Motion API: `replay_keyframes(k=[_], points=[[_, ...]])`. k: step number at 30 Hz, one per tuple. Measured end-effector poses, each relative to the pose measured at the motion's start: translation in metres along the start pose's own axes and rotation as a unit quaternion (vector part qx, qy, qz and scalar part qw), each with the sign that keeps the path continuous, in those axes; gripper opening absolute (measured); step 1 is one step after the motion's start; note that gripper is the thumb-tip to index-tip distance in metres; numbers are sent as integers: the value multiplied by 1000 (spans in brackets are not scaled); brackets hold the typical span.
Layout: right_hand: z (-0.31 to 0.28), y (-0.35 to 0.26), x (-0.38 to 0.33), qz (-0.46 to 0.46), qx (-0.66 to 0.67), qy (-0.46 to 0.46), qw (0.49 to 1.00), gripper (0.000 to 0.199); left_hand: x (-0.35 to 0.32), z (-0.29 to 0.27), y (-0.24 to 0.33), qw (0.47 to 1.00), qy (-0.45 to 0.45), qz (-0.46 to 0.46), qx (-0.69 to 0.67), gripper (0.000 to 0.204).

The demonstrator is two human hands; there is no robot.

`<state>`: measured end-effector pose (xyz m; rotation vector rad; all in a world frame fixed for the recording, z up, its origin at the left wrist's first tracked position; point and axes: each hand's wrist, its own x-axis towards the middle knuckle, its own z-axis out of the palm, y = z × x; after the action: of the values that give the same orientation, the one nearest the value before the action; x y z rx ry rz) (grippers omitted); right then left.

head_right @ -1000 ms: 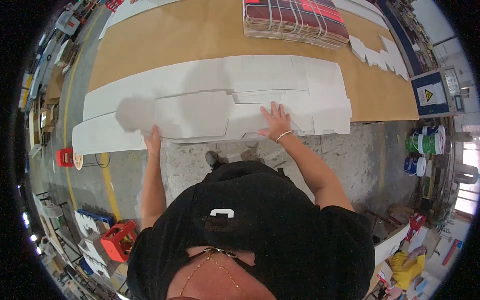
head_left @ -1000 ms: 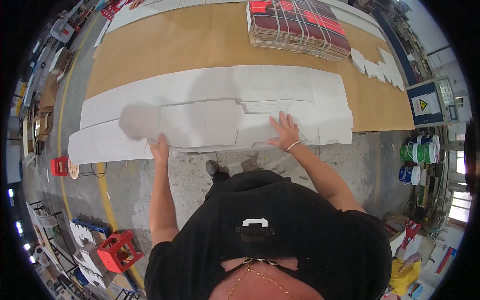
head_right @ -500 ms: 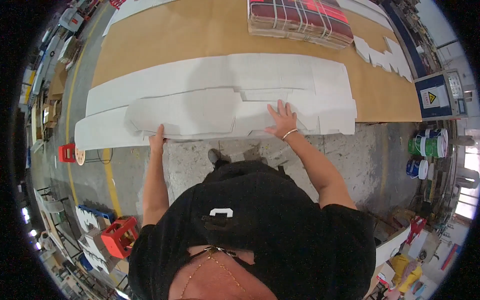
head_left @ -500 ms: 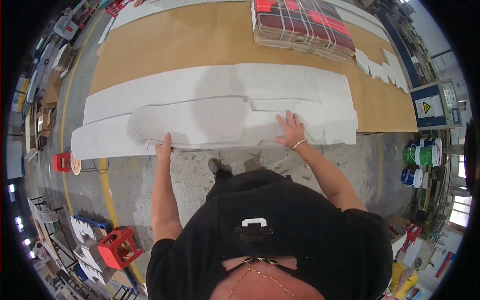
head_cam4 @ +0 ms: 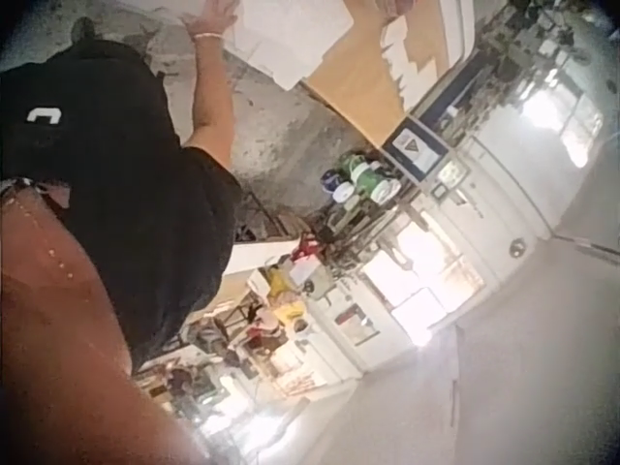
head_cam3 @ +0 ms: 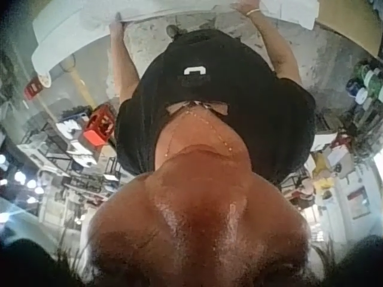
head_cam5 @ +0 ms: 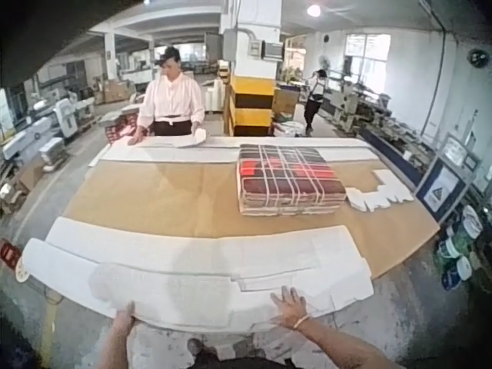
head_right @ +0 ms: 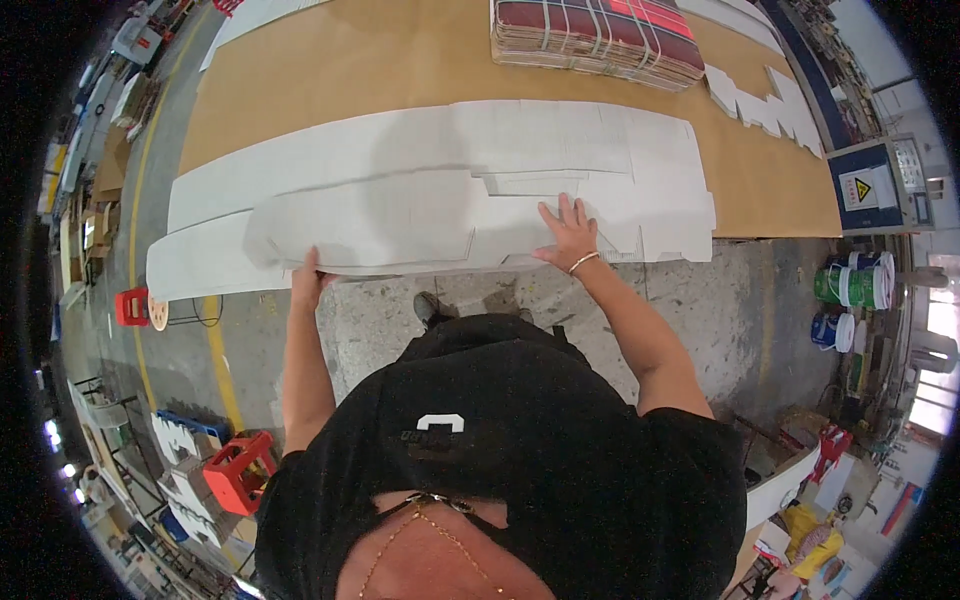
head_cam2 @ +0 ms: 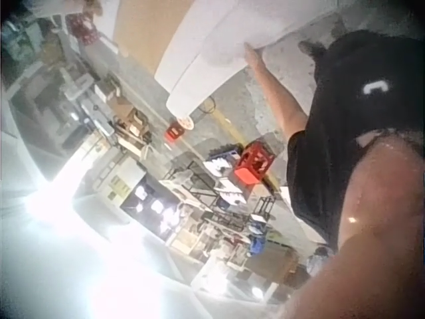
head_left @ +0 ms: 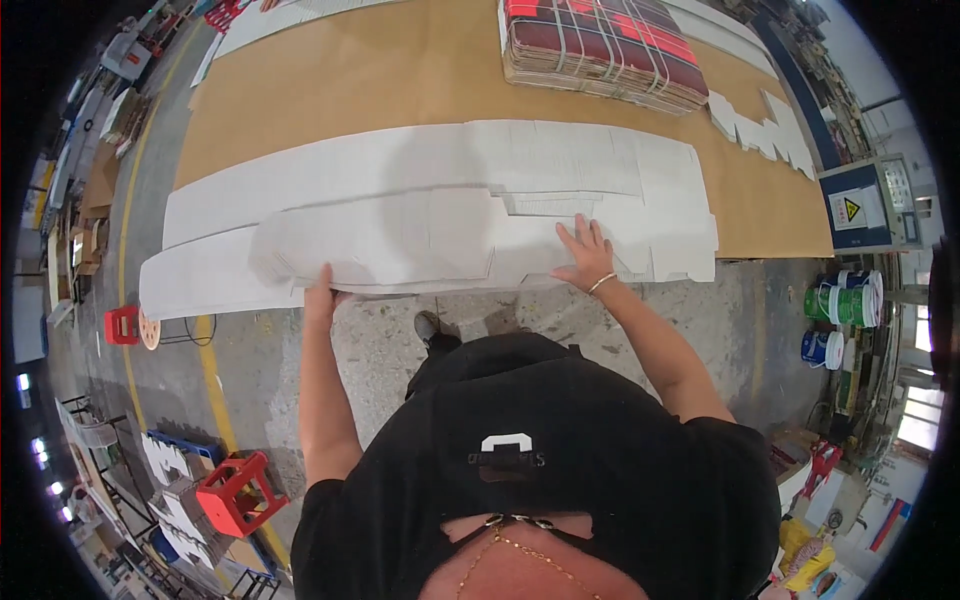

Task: Fold and stack white cardboard cutouts at a workbench in a factory setting.

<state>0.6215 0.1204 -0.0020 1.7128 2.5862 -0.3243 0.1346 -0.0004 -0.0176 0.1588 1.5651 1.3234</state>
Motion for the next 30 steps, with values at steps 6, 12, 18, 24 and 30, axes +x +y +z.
replay_keyframes(k=[6,12,18,24,30], points=[[4,12,-5,13,8,-9,1000,92,-54,113,53,754,28,390,529,72],[8,11,1,-10,-5,21,1000,93,-24,52,44,925,-76,321,187,46],[5,13,-5,-6,-3,14,1000,94,-11,22,14,986,22,115,119,40],[6,20,-5,-1,1,17,1000,94,-73,122,68,711,-9,432,554,70],[6,26,-2,3,4,8,1000,93,-25,32,31,993,-19,81,-84,50]])
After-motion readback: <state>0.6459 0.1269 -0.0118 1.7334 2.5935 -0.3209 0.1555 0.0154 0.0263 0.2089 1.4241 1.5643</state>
